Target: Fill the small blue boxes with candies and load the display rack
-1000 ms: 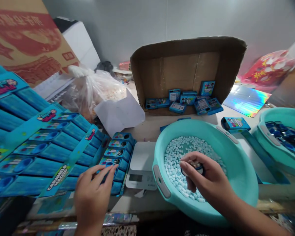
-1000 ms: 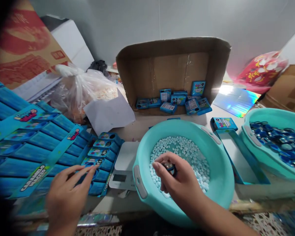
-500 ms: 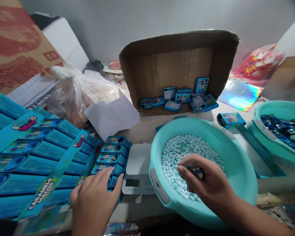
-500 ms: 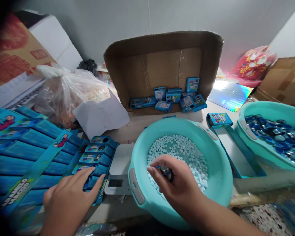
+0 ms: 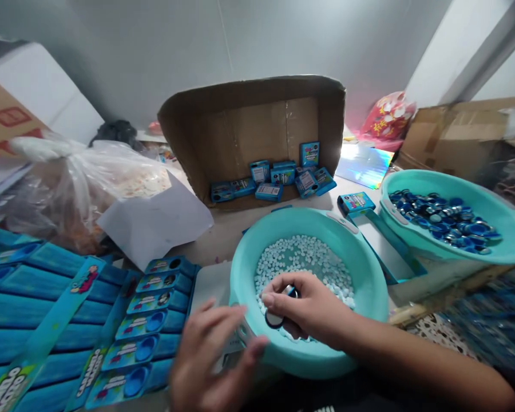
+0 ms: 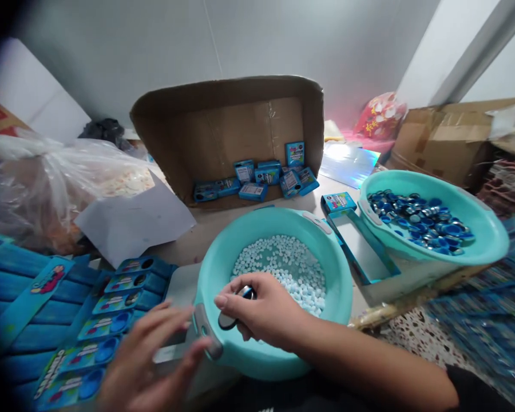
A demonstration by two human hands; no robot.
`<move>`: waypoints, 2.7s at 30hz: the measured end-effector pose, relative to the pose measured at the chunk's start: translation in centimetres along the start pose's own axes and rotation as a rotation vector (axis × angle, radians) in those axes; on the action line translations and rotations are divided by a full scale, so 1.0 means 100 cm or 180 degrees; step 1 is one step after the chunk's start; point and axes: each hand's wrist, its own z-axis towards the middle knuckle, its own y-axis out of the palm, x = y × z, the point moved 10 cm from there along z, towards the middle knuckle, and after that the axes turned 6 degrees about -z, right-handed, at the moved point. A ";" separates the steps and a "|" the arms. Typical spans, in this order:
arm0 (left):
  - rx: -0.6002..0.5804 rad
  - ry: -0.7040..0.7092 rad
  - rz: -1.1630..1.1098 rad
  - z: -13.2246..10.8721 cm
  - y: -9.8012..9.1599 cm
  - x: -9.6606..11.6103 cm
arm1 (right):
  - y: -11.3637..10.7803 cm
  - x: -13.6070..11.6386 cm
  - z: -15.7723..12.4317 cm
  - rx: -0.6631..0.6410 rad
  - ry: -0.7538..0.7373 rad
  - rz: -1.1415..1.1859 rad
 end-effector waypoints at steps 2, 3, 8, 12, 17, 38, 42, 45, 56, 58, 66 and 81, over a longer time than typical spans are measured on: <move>-0.0341 0.0474 -0.0324 0.004 0.021 0.022 | 0.000 0.005 0.002 -0.0061 0.0061 0.0195; -0.0388 0.0500 -0.0417 0.005 0.027 0.024 | -0.001 0.006 0.002 -0.0063 0.0062 0.0261; -0.0150 -0.0946 -0.1419 -0.009 0.039 -0.025 | -0.007 -0.001 0.000 0.0045 -0.0063 0.0030; 0.0132 -0.2180 -0.2260 -0.036 0.049 -0.059 | -0.007 -0.013 -0.004 0.0216 -0.0426 -0.0506; 0.0672 -0.2497 -0.0384 -0.046 -0.026 -0.104 | -0.013 -0.030 -0.012 0.0590 -0.1204 -0.1569; -0.0925 -0.2018 0.2011 -0.049 -0.016 -0.155 | -0.011 -0.036 -0.016 0.0715 -0.1443 -0.2092; -0.0713 -0.2586 0.1599 -0.048 -0.027 -0.160 | -0.008 -0.026 -0.014 0.0403 -0.1077 -0.1890; -0.0086 -0.2419 0.1358 -0.034 -0.036 -0.130 | -0.005 -0.020 -0.012 0.0193 -0.0836 -0.1630; -0.0462 -0.0631 -0.1739 0.017 0.050 -0.009 | 0.007 -0.001 -0.008 -0.0482 -0.0323 -0.0198; -0.0571 -0.0878 -0.1922 0.016 0.058 -0.018 | 0.009 -0.002 -0.009 -0.0555 -0.0300 -0.0228; -0.0620 -0.1541 -0.1871 -0.002 0.064 -0.033 | 0.017 -0.008 -0.009 -0.0666 -0.0368 -0.0288; -0.1543 -0.3229 0.0738 -0.013 -0.052 -0.248 | 0.012 -0.002 -0.013 -0.0578 -0.0104 -0.1039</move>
